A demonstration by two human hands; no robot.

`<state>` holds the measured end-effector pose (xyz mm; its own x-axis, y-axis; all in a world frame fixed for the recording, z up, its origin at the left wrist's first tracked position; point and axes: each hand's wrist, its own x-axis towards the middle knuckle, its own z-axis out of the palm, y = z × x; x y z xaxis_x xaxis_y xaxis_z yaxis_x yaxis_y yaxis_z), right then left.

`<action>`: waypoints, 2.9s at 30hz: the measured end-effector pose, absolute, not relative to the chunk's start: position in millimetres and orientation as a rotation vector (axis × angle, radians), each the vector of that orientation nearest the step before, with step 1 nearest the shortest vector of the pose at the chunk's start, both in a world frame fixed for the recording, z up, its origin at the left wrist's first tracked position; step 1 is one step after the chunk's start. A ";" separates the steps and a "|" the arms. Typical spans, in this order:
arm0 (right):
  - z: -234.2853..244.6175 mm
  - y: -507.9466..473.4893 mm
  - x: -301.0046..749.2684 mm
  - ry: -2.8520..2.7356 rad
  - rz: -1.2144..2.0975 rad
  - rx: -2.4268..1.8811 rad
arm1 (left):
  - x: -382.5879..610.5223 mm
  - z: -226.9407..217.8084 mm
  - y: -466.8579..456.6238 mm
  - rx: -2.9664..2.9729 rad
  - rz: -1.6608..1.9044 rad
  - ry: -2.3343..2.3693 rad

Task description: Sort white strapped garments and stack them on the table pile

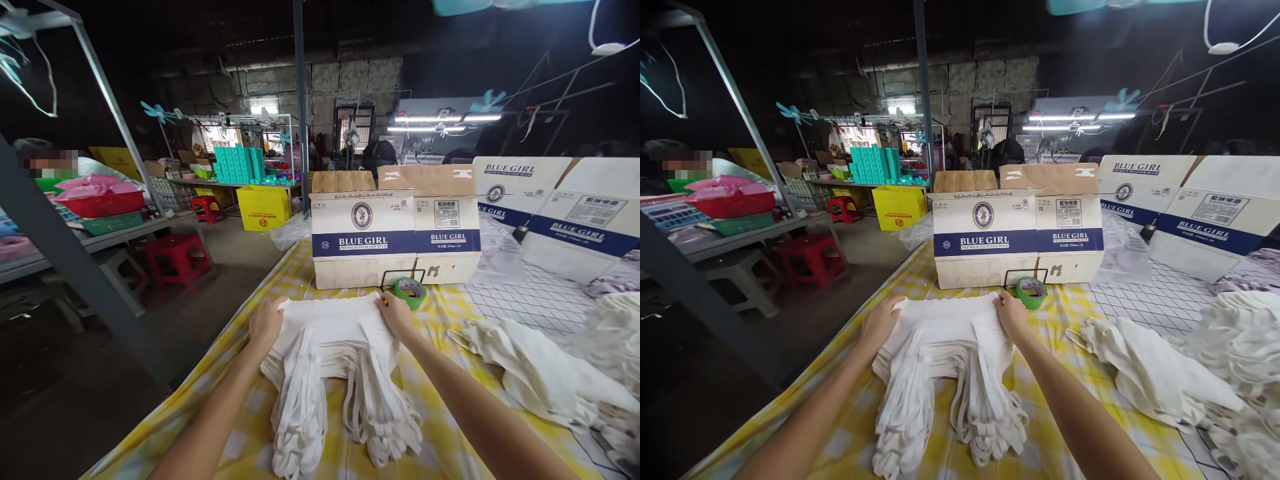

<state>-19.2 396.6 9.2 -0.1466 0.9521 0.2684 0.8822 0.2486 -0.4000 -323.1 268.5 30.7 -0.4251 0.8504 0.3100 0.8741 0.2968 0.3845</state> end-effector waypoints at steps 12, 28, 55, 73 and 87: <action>2.0 386.5 -20.2 -2.620 0.302 -1.102 | -306.2 16.6 259.1 -2.248 -0.569 -2.309; 24.1 288.2 71.3 -2.137 0.226 -1.225 | -260.5 40.5 165.6 -1.807 -1.070 -2.072; -46.7 62.7 301.3 -1.710 0.459 -1.973 | -82.6 -28.9 42.6 -2.188 -0.798 -2.493; -16.7 -15.1 251.4 -1.865 0.591 -1.760 | -1.6 -18.8 -23.6 -2.507 -0.462 -2.021; -19.7 -28.2 233.2 -1.971 0.551 -1.876 | -3.1 3.5 -15.9 -2.799 -0.345 -2.448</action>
<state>233.2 -28.2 -19.7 -0.0509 0.9987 -0.0059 0.8569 0.0406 -0.5139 -3.1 -15.9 3.5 0.1985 0.9504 -0.2395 0.8473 -0.0435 0.5294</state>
